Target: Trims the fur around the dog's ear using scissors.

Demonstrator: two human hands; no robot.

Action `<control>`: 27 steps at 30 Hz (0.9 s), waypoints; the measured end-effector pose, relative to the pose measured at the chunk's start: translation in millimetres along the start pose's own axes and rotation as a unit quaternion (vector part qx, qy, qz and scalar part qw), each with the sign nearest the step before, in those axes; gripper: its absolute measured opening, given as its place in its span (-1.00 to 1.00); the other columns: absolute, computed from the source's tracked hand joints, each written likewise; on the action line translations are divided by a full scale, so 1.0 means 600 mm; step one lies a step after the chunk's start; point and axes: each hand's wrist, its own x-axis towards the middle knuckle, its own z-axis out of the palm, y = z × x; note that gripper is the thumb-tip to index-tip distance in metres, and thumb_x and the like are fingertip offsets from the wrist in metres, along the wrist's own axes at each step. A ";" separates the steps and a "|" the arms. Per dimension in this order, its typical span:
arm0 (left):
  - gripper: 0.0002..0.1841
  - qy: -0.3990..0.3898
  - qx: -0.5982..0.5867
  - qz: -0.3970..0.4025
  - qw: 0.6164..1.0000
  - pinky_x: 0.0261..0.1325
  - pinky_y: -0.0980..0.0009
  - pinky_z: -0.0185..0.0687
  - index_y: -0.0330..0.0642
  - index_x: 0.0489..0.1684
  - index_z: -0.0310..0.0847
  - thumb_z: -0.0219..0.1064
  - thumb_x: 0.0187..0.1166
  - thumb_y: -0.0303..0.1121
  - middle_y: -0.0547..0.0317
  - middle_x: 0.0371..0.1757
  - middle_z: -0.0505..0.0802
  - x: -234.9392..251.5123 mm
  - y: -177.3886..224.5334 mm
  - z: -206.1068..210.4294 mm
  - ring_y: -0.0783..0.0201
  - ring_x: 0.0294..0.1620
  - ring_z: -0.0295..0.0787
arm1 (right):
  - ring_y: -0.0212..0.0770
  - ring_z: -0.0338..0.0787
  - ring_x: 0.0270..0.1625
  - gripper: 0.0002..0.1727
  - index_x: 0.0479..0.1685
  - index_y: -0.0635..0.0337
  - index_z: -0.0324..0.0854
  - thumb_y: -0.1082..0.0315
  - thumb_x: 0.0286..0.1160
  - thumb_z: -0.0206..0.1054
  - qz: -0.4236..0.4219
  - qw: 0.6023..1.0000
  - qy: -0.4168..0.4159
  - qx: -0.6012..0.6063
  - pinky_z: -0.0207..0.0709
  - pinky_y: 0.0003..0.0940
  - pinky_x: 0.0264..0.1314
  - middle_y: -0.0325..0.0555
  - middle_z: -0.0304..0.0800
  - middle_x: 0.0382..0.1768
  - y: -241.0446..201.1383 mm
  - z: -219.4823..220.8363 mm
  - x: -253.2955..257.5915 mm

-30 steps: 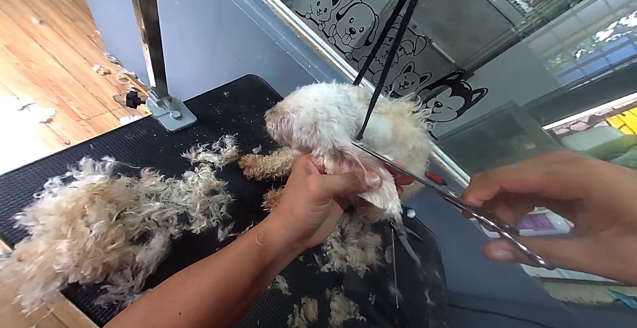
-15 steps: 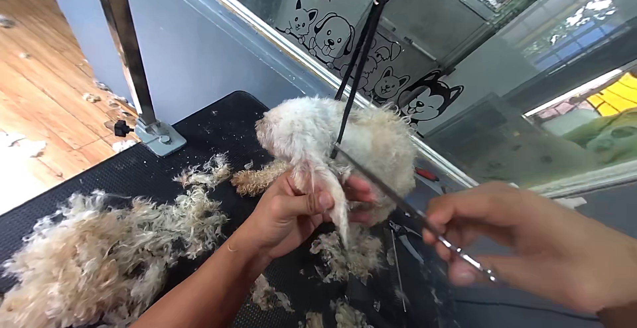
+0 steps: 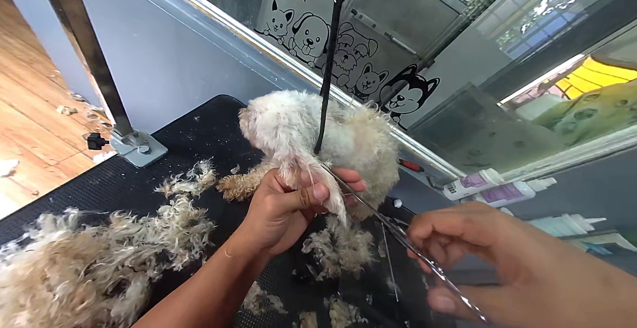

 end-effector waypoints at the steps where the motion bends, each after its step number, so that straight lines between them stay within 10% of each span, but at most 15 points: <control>1: -0.87 -0.004 0.001 0.003 1.000 0.34 0.00 0.75 -0.29 -0.05 0.79 0.32 0.63 -0.52 -0.34 0.25 0.83 0.001 0.000 0.000 -0.14 0.24 0.86 | -0.58 0.76 -0.32 -0.59 -0.03 -0.04 0.70 -0.13 0.42 0.54 -0.001 1.000 -0.001 -0.006 0.71 -0.62 -0.36 -0.48 0.76 -0.30 -0.003 -0.002 0.000; 27: -0.84 0.042 0.052 0.021 0.998 0.24 0.03 0.80 -0.42 0.01 0.70 0.21 0.65 -0.62 -0.41 0.16 0.84 0.027 -0.002 0.024 -0.12 0.11 0.90 | -0.55 0.75 -0.45 -0.64 -0.06 -0.06 0.71 -0.09 0.43 0.54 -0.007 0.998 0.059 -0.015 0.71 -0.62 -0.47 -0.47 0.78 -0.40 0.021 0.000 -0.005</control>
